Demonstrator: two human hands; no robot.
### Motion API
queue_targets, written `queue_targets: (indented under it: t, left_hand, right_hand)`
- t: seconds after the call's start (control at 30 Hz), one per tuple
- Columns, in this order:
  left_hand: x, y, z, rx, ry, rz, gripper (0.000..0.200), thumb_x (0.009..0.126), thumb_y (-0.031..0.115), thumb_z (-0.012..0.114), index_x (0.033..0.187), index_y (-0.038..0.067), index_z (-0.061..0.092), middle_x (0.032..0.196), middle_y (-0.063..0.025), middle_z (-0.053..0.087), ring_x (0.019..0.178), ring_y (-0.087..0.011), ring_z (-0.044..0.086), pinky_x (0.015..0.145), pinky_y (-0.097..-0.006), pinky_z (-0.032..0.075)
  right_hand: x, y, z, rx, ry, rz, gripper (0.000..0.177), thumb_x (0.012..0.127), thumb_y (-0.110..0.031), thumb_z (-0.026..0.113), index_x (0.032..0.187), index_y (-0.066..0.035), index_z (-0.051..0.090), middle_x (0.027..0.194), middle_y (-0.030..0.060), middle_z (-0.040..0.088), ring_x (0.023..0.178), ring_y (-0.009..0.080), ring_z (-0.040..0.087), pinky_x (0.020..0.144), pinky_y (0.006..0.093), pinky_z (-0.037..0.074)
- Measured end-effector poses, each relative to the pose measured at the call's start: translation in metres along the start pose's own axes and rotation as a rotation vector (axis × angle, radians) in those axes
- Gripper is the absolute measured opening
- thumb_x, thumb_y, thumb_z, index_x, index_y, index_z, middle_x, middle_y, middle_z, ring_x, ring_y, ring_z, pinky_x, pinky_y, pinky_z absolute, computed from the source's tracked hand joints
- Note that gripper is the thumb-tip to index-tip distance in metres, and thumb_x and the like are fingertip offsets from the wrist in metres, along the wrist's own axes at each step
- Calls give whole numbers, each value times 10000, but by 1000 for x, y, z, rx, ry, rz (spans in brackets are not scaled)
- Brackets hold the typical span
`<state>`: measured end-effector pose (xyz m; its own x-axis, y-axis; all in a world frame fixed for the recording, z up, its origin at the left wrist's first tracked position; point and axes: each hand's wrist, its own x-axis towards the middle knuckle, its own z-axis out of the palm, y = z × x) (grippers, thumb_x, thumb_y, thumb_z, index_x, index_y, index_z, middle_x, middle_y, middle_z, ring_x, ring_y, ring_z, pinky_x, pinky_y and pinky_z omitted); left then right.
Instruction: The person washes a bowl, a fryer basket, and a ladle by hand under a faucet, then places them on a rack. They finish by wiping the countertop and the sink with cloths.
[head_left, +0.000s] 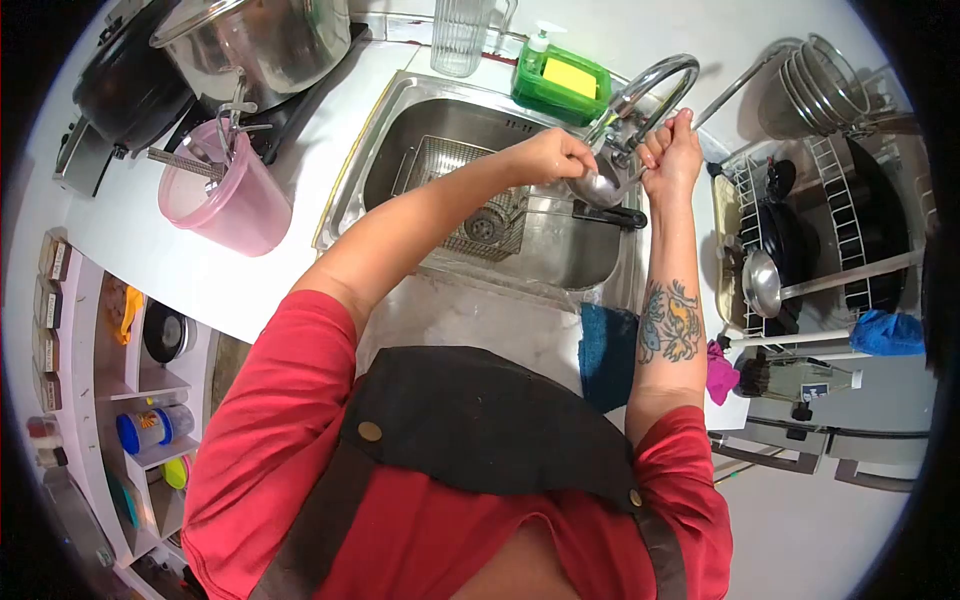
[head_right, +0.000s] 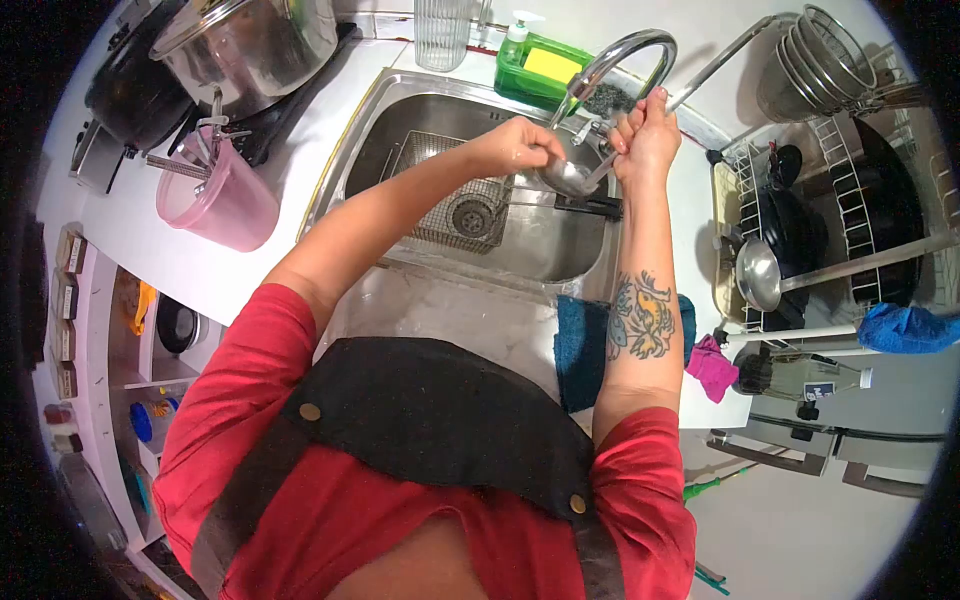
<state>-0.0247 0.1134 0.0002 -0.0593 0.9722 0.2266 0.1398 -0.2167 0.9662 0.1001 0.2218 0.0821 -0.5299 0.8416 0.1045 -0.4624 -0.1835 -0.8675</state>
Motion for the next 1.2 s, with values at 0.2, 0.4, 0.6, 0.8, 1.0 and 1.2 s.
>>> queue_targets:
  t: [0.2, 0.4, 0.6, 0.8, 1.0, 1.2]
  left_hand:
    - [-1, 9, 11, 241, 17, 25, 165, 674, 73, 532, 801, -12, 596, 703, -22, 559, 638, -70, 474, 613, -206, 384]
    - [0, 2, 7, 29, 25, 21, 147, 681, 108, 557, 762, -12, 582, 654, 8, 529, 613, -66, 456, 586, -215, 378]
    - [-1, 6, 10, -11, 9, 71, 148, 729, 133, 601, 805, 5, 599, 736, -5, 564, 695, -78, 478, 653, -219, 379]
    - [-4, 9, 4, -116, -105, 115, 182, 709, 138, 659, 801, 16, 560, 794, -5, 552, 750, -87, 487, 685, -238, 392]
    - [-7, 28, 0, 0, -145, 131, 283, 652, 29, 686, 887, 10, 529, 788, -17, 571, 736, -90, 509, 682, -241, 411]
    - [-5, 34, 2, -161, -187, 86, 253, 678, 72, 678, 905, 6, 585, 794, -17, 598, 692, -76, 510, 649, -237, 411]
  right_hand:
    - [1, 3, 1, 17, -4, -13, 273, 864, -296, 453, 710, -86, 372, 456, -35, 241, 348, 64, 195, 304, 220, 163]
    - [3, 4, -4, -5, -18, -7, 282, 866, -302, 448, 711, -80, 370, 454, -34, 241, 349, 66, 203, 309, 219, 165]
    - [0, 2, -4, -3, 17, 8, 275, 864, -305, 450, 707, -93, 372, 452, -38, 248, 347, 71, 200, 309, 228, 167]
    - [-1, -5, -10, 18, 1, 48, 273, 871, -283, 419, 666, -107, 376, 438, -39, 243, 336, 72, 196, 302, 223, 158]
    - [14, -15, -32, 280, -213, 191, 261, 869, -248, 405, 651, -105, 402, 436, -37, 254, 325, 69, 196, 287, 213, 165]
    - [20, -15, -36, 353, -126, 290, 253, 867, -223, 398, 649, -96, 415, 441, -30, 273, 340, 75, 224, 302, 209, 195]
